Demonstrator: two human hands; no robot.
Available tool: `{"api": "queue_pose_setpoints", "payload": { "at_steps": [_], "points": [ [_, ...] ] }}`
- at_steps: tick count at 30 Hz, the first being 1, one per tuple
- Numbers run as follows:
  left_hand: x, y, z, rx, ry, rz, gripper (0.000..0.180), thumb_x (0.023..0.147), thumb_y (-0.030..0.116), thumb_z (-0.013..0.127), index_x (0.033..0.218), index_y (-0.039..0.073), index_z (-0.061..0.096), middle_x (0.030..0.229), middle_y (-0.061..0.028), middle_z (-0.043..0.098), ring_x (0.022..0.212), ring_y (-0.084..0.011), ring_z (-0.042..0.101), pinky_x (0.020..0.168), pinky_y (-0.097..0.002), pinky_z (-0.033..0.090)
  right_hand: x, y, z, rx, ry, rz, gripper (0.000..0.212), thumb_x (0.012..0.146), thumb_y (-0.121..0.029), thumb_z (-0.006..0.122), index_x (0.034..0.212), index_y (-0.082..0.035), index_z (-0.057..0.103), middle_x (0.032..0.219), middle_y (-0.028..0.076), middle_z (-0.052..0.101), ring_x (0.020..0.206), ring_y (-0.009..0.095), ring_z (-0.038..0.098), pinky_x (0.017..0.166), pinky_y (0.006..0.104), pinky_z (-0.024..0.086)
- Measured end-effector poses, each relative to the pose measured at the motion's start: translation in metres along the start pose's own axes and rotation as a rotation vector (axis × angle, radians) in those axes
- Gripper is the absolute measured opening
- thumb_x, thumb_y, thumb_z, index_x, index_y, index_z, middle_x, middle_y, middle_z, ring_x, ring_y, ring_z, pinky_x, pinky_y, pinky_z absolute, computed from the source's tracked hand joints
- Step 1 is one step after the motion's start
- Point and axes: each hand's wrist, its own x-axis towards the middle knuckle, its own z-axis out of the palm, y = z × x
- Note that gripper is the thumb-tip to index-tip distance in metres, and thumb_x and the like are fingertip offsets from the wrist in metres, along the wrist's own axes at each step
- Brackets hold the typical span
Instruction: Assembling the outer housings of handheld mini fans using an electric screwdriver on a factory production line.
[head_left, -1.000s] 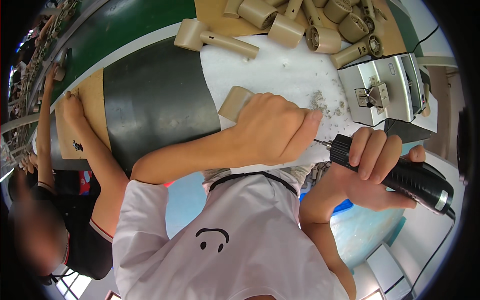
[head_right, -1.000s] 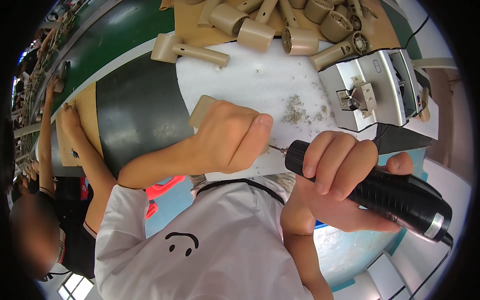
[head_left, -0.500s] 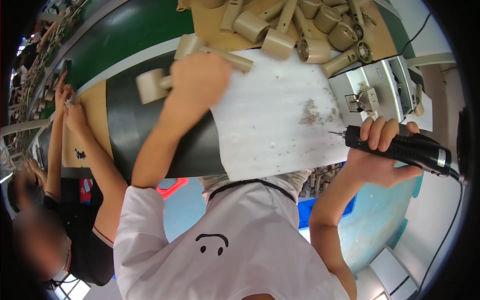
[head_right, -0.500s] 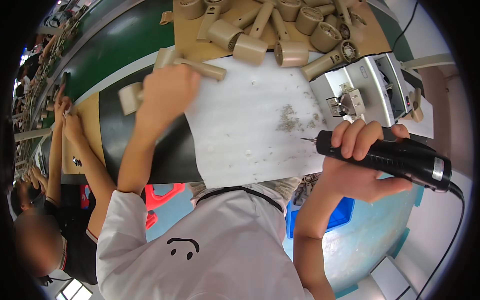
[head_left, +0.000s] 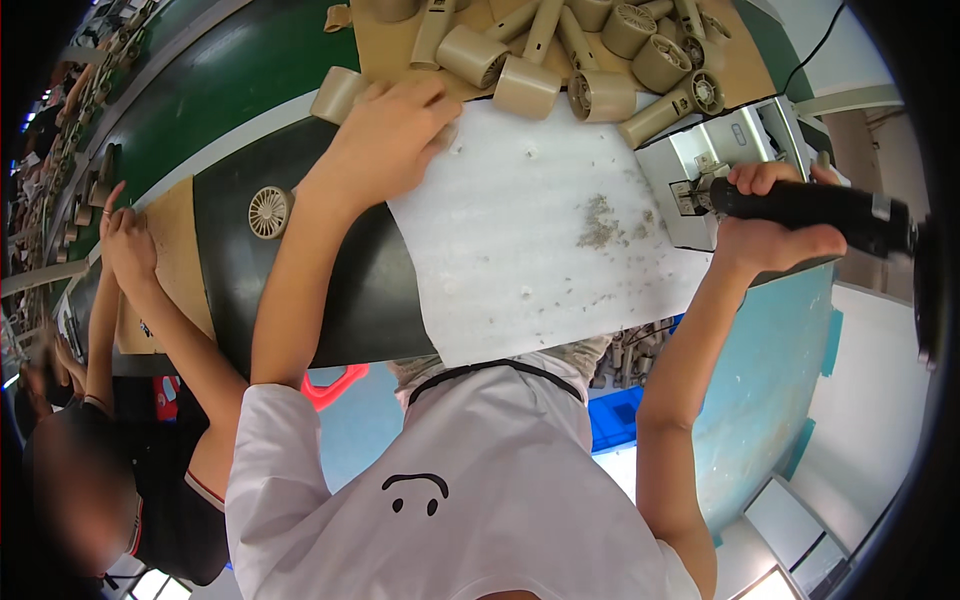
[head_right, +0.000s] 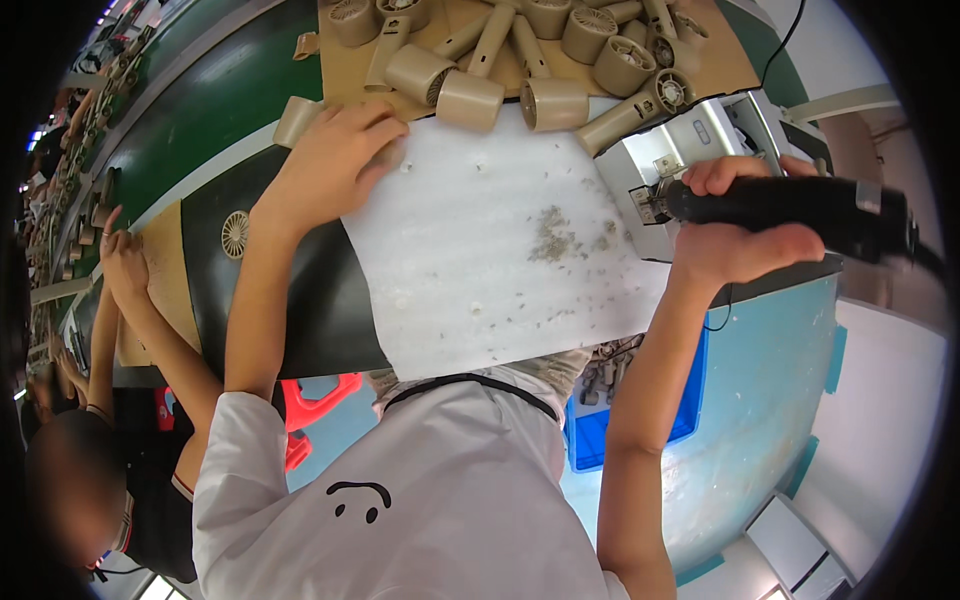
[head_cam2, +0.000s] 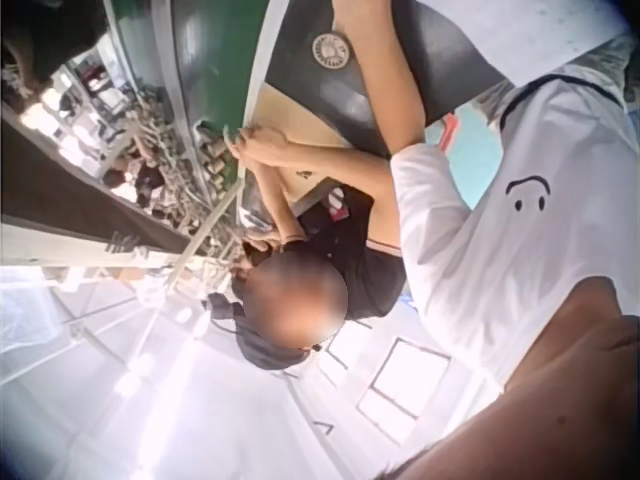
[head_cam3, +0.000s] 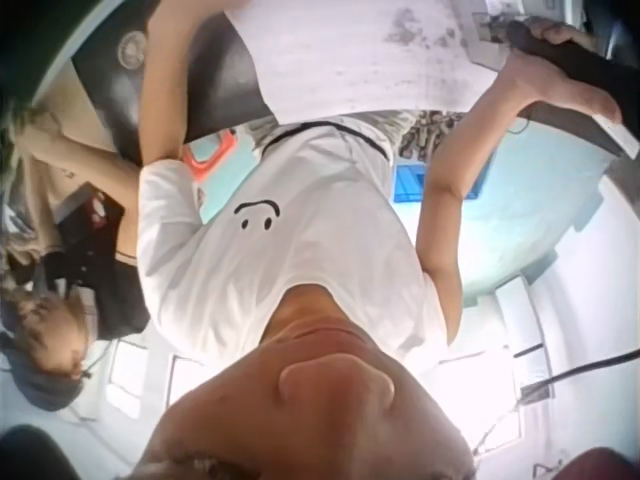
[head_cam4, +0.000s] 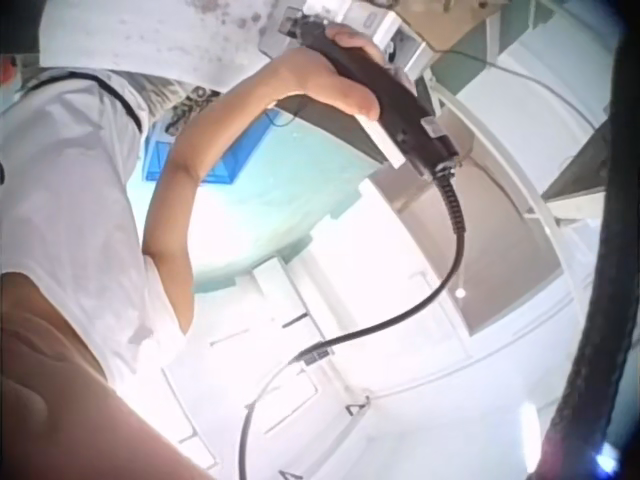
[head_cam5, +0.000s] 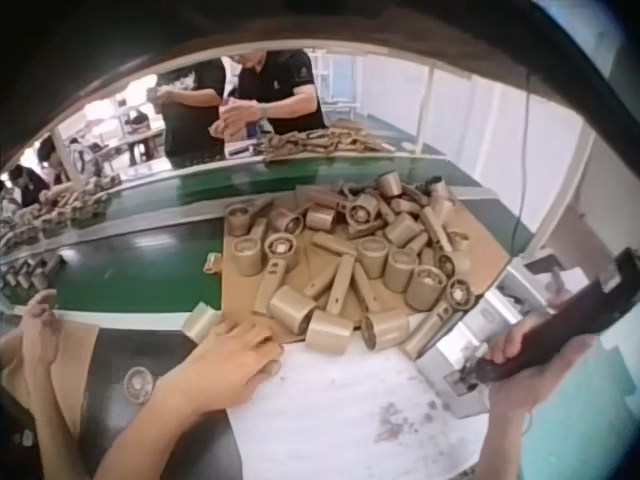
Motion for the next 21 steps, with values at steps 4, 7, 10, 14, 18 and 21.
{"api": "queue_pose_setpoints", "payload": {
  "at_steps": [4,7,10,14,18,21],
  "points": [
    [0.006,-0.005,0.004,-0.052,0.153,-0.005,0.03,0.081,0.011,0.064,0.109,0.006,0.056,0.095,-0.0132,0.06,0.097,-0.0325,0.057,0.083,-0.0418,0.043,0.004,0.001,0.005,-0.001,-0.044,0.059,0.08,0.076,-0.086,0.032,0.105,-0.012,0.044,0.059,0.008,0.048,0.053,0.021,0.044,0.053,0.0365,0.041],
    [0.012,0.018,-0.013,-0.371,0.249,0.07,0.028,0.079,0.017,0.068,0.103,0.005,0.057,0.087,-0.0146,0.061,0.082,-0.0333,0.06,0.076,-0.0423,0.046,-0.012,0.006,0.008,0.327,-0.061,0.361,0.07,0.081,-0.079,0.037,0.102,-0.014,0.05,0.059,0.004,0.041,0.053,0.018,0.039,0.053,0.0339,0.038],
    [0.014,0.063,-0.024,-0.731,0.256,-0.001,0.026,0.077,0.025,0.071,0.089,0.007,0.059,0.073,-0.0135,0.061,0.066,-0.0342,0.059,0.065,-0.0437,0.046,-0.035,-0.02,0.01,0.555,-0.116,0.246,0.065,0.082,-0.075,0.04,0.103,-0.016,0.054,0.06,0.001,0.042,0.054,0.014,0.04,0.054,0.0309,0.036],
    [0.01,0.084,-0.008,-0.718,0.031,0.045,0.03,0.075,0.036,0.072,0.076,0.008,0.059,0.059,-0.0104,0.057,0.057,-0.034,0.056,0.058,-0.044,0.044,-0.043,-0.059,0.017,0.687,-0.211,0.09,0.059,0.084,-0.064,0.045,0.105,-0.009,0.054,0.06,-0.004,0.041,0.054,0.009,0.04,0.054,0.0265,0.035],
    [0.005,0.097,0.004,-0.669,-0.017,0.109,0.033,0.069,0.035,0.077,0.059,0.009,0.059,0.05,-0.0067,0.051,0.048,-0.0269,0.051,0.046,-0.0346,0.037,-0.054,-0.072,0.035,0.892,-0.331,0.034,0.063,0.089,-0.061,0.045,0.124,-0.009,0.045,0.068,-0.001,0.046,0.058,0.012,0.044,0.055,0.0291,0.037],
    [0.003,0.1,0.0,-0.624,-0.069,0.071,0.036,0.07,0.034,0.076,0.054,0.009,0.055,0.047,-0.0059,0.049,0.044,-0.0264,0.048,0.043,-0.0355,0.035,-0.062,-0.075,0.043,0.846,-0.287,0.109,0.054,0.088,-0.057,0.043,0.108,-0.007,0.049,0.063,-0.004,0.044,0.054,0.008,0.042,0.053,0.0244,0.035]
  ]
}}
